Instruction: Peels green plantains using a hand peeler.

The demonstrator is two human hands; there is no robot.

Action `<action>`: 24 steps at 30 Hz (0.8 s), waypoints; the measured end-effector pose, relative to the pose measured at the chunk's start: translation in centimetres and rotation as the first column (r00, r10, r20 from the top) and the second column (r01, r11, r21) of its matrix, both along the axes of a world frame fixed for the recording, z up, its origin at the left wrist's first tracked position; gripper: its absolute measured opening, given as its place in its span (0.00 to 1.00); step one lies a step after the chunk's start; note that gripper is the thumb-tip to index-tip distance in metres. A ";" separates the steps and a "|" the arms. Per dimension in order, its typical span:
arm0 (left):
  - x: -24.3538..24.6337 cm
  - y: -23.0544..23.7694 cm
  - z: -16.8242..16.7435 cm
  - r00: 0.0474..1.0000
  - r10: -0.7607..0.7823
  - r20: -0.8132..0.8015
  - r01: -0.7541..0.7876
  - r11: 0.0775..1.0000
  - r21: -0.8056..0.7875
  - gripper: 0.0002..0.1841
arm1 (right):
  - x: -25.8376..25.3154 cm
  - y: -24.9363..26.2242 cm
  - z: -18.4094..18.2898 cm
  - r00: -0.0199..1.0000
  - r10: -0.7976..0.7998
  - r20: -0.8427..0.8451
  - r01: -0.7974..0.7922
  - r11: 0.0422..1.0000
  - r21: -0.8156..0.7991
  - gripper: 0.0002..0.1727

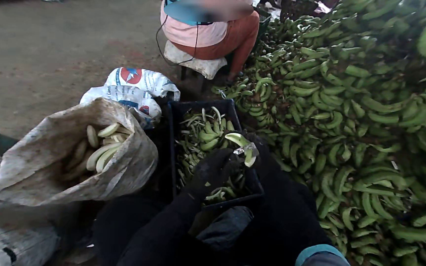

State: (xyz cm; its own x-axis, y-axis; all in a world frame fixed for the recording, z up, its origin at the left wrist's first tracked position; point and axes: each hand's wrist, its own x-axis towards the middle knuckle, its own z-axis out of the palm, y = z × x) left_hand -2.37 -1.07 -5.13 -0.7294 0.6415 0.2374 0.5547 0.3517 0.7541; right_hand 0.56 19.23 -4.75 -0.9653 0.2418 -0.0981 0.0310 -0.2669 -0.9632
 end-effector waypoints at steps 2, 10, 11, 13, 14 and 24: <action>-0.6 0.4 -0.6 0.994 0.106 0.003 -0.106 0.994 -0.016 0.22 | -0.5 -0.9 0.0 1.000 0.015 0.006 -0.014 0.997 -0.071 0.17; -2.7 -0.7 0.2 0.880 0.421 0.219 -0.435 0.900 0.019 0.22 | -0.2 -1.5 0.3 0.999 -0.010 -0.037 0.006 0.994 -0.107 0.20; -2.7 -1.0 0.9 0.867 0.440 0.234 -0.462 0.886 0.048 0.22 | -0.1 -1.1 0.4 0.999 -0.013 -0.047 0.007 0.994 -0.108 0.20; -2.1 -1.1 1.9 0.885 0.425 0.189 -0.452 0.881 0.140 0.21 | 0.2 -0.5 0.7 0.997 -0.065 -0.040 0.062 0.996 -0.068 0.19; -1.8 -1.0 2.0 0.905 0.402 0.139 -0.421 0.893 0.161 0.21 | 0.3 -0.3 0.8 0.995 -0.092 -0.046 0.090 0.995 -0.039 0.18; -0.7 -5.1 2.9 0.912 0.129 0.390 0.274 0.517 -0.811 0.26 | -2.5 -3.3 -0.2 0.884 0.008 0.468 -0.446 0.317 0.837 0.23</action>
State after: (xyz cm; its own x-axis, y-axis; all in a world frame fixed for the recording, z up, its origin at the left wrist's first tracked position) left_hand -3.06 -6.18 -2.24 -0.5623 0.4384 -0.7011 0.3711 0.8915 0.2599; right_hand -1.96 15.95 -4.93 -0.9470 0.1620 -0.2773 0.2830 0.8290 -0.4823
